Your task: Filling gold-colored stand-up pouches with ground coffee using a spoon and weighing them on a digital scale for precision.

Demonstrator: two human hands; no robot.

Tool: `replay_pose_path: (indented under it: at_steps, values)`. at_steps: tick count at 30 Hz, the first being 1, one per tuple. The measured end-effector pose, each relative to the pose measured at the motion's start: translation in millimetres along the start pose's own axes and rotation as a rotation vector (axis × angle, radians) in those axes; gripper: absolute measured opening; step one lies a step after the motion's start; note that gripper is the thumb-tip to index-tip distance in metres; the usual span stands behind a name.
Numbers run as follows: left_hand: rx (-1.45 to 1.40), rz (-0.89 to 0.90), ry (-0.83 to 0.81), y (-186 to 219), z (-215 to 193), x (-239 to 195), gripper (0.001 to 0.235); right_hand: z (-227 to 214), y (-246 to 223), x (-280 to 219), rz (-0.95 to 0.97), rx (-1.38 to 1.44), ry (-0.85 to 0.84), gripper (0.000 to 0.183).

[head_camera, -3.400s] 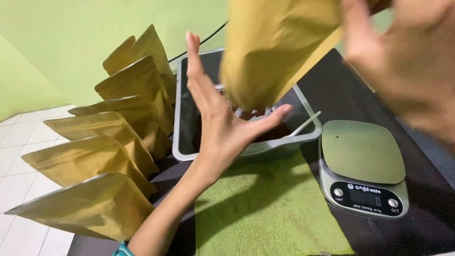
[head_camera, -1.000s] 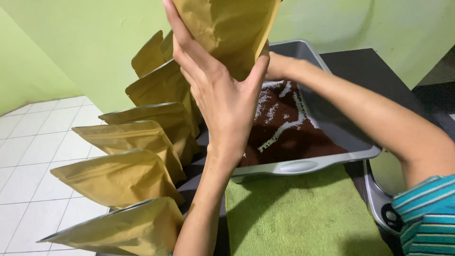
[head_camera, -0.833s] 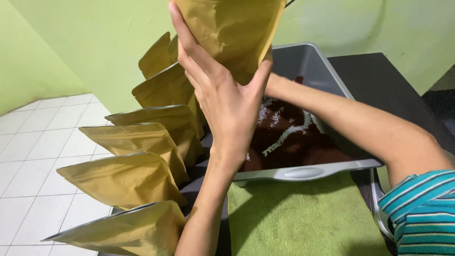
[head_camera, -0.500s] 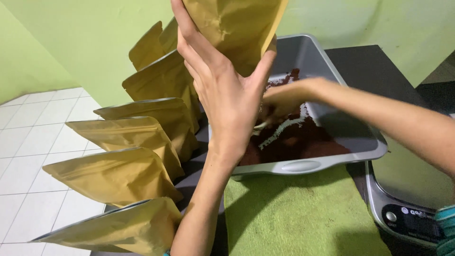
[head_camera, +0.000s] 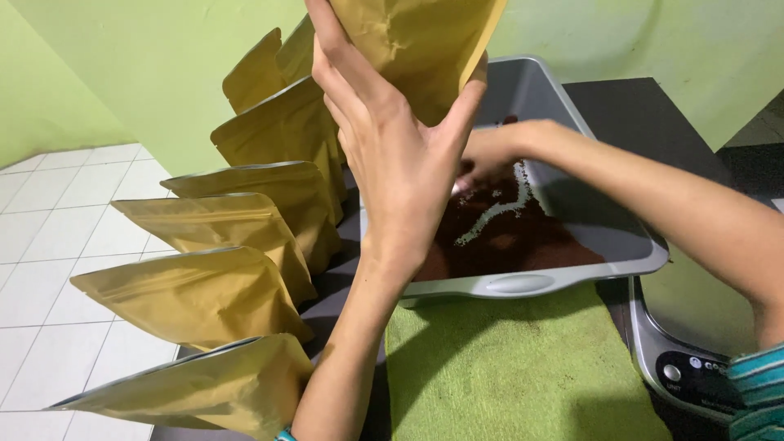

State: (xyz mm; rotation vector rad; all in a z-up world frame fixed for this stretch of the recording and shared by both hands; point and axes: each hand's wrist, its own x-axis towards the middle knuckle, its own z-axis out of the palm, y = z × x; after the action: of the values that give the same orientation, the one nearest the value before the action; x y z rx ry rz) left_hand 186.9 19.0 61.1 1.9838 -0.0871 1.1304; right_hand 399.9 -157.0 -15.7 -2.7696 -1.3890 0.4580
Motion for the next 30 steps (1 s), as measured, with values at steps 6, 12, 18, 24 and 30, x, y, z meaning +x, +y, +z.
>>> replay_pose_path:
  at_steps: [6,12,18,24,30]
  values:
    - [-0.005,-0.021,0.012,0,2,1,0.125,-9,-3,-1,-0.024,0.019,-0.021,0.028]
    - [-0.009,-0.016,0.031,-5,2,3,0.126,-14,-8,16,-0.074,0.039,-0.041,0.033]
    - [-0.014,0.001,0.002,-4,7,1,0.122,-12,4,6,-0.080,0.054,-0.089,0.039]
    - [-0.009,0.001,-0.007,-7,23,-4,0.127,-12,-15,-29,0.545,-0.305,0.026,0.029]
    - [0.007,0.017,-0.029,-16,34,-7,0.127,-18,-75,-70,0.439,-0.063,-0.211,0.027]
